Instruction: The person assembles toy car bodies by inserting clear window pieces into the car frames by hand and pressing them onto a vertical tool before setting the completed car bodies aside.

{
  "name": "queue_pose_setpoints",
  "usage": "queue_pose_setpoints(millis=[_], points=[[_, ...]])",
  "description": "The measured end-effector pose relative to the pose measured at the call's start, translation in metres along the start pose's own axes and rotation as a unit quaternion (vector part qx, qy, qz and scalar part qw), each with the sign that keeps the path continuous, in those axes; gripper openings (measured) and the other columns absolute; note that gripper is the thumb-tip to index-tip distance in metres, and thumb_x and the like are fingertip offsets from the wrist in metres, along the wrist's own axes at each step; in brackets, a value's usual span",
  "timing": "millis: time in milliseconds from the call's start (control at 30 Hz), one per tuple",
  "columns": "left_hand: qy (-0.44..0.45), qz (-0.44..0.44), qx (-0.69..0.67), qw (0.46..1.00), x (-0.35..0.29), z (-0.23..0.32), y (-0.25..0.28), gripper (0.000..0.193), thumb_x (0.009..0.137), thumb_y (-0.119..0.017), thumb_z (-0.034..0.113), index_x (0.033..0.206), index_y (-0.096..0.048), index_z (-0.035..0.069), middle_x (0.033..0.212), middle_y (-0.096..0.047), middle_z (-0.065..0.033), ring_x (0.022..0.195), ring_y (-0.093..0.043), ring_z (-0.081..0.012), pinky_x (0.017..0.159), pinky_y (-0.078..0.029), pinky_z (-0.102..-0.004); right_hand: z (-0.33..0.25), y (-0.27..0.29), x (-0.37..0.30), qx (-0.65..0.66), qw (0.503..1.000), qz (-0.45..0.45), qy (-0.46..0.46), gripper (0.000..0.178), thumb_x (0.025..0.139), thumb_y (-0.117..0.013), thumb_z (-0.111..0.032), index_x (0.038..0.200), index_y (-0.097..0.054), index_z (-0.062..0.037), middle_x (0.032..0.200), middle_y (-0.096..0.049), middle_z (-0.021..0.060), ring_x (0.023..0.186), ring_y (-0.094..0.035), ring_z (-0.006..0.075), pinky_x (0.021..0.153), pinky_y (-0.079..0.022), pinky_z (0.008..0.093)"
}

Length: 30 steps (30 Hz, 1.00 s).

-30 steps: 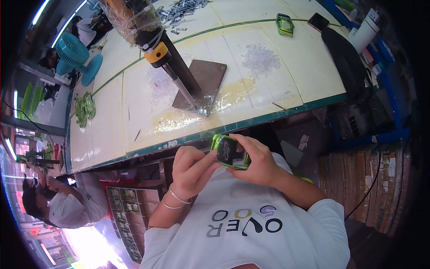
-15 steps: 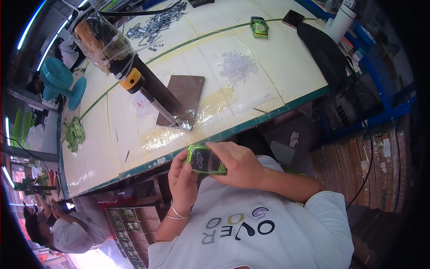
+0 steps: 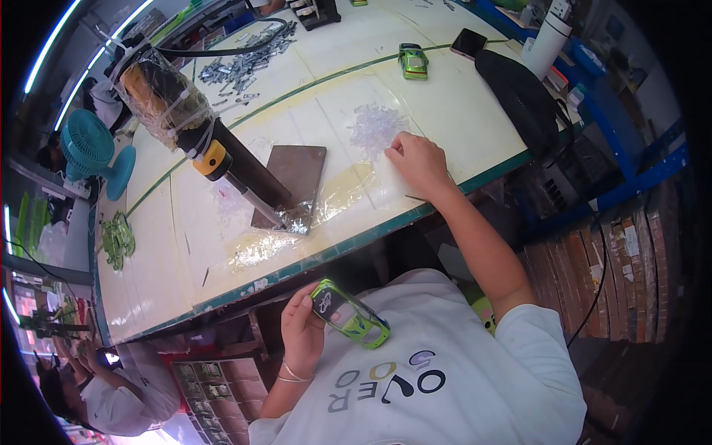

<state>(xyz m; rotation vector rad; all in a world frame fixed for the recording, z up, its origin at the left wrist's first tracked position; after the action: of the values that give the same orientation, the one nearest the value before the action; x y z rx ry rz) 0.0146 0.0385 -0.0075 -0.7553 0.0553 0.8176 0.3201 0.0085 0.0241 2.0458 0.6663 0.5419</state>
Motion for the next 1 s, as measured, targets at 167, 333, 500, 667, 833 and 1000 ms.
queue_pose_setpoints(millis=[167,333,500,667,833,1000], points=[[-0.01,-0.012,0.009,1.0,0.0,0.0,-0.005,0.029,0.085,-0.042,0.012,0.107,-0.047,-0.006,0.098,-0.056,-0.0135,0.082,-0.057,-0.0174,0.063,-0.051,-0.0292,0.011,0.007,0.008,0.034,0.998,-0.053,-0.012,0.014,0.069,-0.055,-0.019,0.074,-0.062,-0.0081,0.074,-0.061,0.0102,0.072,-0.058,0.0255,0.066,-0.046,0.0349],[-0.021,-0.023,0.046,0.998,0.005,0.008,-0.013,0.028,0.086,-0.043,0.014,0.107,-0.048,-0.005,0.097,-0.056,-0.0122,0.08,-0.057,-0.0158,0.064,-0.05,-0.0283,0.013,0.016,0.004,0.032,0.981,-0.192,0.018,0.013,0.062,-0.057,-0.015,0.067,-0.063,-0.0051,0.069,-0.061,0.012,0.065,-0.059,0.0229,0.063,-0.046,0.0308],[-0.06,-0.065,0.129,0.988,0.006,0.021,-0.029,0.029,0.087,-0.044,0.017,0.106,-0.048,-0.004,0.094,-0.057,-0.0095,0.077,-0.055,-0.0111,0.066,-0.046,-0.0232,-0.002,0.021,-0.043,0.254,0.944,-0.209,0.011,0.008,0.066,-0.06,-0.008,0.07,-0.06,-0.0007,0.06,-0.056,0.0036,0.056,-0.053,0.0111,0.053,-0.042,0.0235],[-0.114,-0.097,0.217,0.965,0.002,0.025,-0.044,0.027,0.087,-0.044,0.015,0.106,-0.048,-0.003,0.094,-0.057,-0.0085,0.077,-0.053,-0.0096,0.067,-0.044,-0.0221,-0.049,0.007,-0.114,0.567,0.764,-0.263,0.164,0.008,0.07,-0.06,0.003,0.076,-0.056,0.0003,0.081,-0.052,0.0048,0.066,-0.05,0.0063,0.053,-0.04,0.0162],[-0.139,-0.111,0.232,0.956,-0.003,0.027,-0.047,0.025,0.086,-0.043,0.012,0.107,-0.048,-0.002,0.095,-0.056,-0.008,0.08,-0.052,-0.0096,0.07,-0.043,-0.022,-0.059,0.005,-0.126,0.592,0.726,-0.337,0.096,0.005,0.072,-0.058,0.004,0.076,-0.054,0.0024,0.093,-0.048,0.0077,0.071,-0.052,0.0094,0.059,-0.045,0.0194],[-0.19,-0.098,0.32,0.923,-0.004,0.027,-0.049,0.024,0.085,-0.042,0.009,0.105,-0.05,-0.002,0.094,-0.057,-0.0087,0.084,-0.052,-0.0114,0.074,-0.041,-0.0225,-0.053,0.002,-0.128,0.618,0.694,-0.364,0.066,0.004,0.074,-0.057,0.002,0.077,-0.053,0.0028,0.094,-0.048,0.0076,0.07,-0.054,0.0103,0.06,-0.048,0.0209]])
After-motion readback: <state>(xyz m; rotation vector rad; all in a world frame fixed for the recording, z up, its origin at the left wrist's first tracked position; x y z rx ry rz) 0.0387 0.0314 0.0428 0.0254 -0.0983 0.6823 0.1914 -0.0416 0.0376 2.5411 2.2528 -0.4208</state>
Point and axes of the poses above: each hand's wrist, its own x-axis towards the middle knuckle, its own y-axis out of the back of the hand, z = x × y, the point moved 3 cm from there along x, towards the middle knuckle
